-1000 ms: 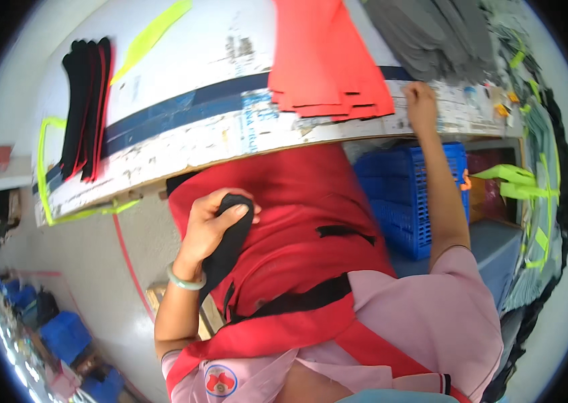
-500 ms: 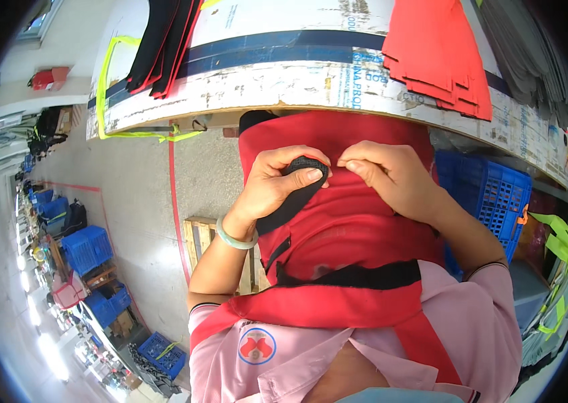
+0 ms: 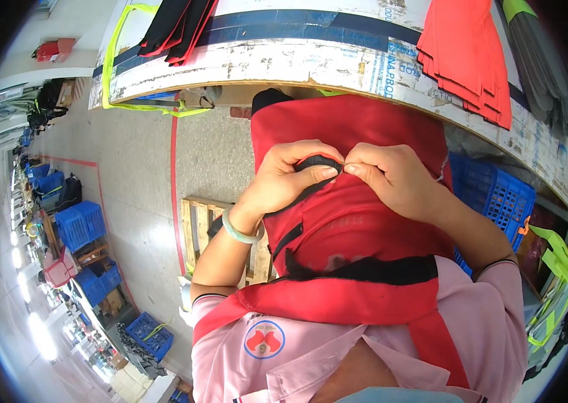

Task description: Inspecting and organizing curved fabric components on a factory workbench.

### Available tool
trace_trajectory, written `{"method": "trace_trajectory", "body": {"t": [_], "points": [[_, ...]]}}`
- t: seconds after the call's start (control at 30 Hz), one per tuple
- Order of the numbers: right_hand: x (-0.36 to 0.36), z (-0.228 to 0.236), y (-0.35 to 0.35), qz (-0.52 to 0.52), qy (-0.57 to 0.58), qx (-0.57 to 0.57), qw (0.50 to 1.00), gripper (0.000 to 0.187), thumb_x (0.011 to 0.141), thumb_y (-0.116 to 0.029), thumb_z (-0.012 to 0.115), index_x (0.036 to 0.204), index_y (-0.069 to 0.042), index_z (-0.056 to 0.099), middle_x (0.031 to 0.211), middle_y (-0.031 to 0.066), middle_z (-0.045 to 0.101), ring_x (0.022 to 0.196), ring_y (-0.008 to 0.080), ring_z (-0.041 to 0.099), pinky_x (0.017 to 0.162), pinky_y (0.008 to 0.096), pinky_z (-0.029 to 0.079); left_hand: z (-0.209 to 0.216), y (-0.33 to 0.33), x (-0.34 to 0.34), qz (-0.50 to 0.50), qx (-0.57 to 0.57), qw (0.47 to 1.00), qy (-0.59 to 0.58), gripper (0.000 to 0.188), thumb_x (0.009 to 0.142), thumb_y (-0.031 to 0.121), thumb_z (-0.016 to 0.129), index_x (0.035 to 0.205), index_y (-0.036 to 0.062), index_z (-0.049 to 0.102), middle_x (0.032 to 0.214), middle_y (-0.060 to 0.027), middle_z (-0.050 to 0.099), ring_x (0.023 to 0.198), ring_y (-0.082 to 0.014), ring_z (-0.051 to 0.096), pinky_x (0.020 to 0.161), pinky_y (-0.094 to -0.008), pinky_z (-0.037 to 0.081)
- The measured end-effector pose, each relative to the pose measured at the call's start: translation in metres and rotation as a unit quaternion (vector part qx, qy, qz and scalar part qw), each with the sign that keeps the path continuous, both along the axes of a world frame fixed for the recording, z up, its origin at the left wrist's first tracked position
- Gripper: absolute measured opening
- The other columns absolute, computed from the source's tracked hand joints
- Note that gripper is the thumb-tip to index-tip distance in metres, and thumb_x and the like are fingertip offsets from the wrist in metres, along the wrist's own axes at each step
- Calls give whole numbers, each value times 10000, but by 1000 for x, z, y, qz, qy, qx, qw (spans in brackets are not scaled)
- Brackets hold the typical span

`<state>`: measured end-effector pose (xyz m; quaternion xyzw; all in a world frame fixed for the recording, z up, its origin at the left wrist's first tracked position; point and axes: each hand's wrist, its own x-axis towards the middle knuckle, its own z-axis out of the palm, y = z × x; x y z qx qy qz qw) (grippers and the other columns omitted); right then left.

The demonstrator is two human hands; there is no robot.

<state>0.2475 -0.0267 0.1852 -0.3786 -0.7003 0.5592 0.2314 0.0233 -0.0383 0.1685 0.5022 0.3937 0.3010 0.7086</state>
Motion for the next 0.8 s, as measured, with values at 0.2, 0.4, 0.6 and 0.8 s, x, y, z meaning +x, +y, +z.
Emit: {"method": "trace_trajectory", "body": {"t": [0.2,0.4,0.6,0.8], "points": [[-2,-4,-11,-41,237,-329,913,179,967,-135,521,885,4,599,672,18,558,553,52,452,488,207,346,2,-11,9,53,68,996,-35,142,874,12,643,1012,-23,641,910,-61,667,828,-120,612,768,-253,504],[1,-8,6,-23,192,-287,938,174,964,-146,525,910,0,603,684,10,561,560,36,446,480,195,325,2,-8,7,84,-27,991,-100,196,908,60,621,1085,-26,611,914,-80,668,815,-131,624,758,-266,520],[19,16,17,5,-44,-31,999,116,913,-87,559,915,5,629,732,44,600,630,75,512,589,248,419,-5,-18,-4,73,7,997,-21,159,877,55,658,1024,-6,657,912,-42,672,850,-105,615,763,-248,502],[3,20,11,48,-21,7,999,124,924,-115,572,916,0,615,752,129,607,647,207,580,611,288,441,5,-15,2,31,100,993,46,169,856,51,679,1014,-4,660,900,-66,678,828,-110,617,755,-253,499]]}}
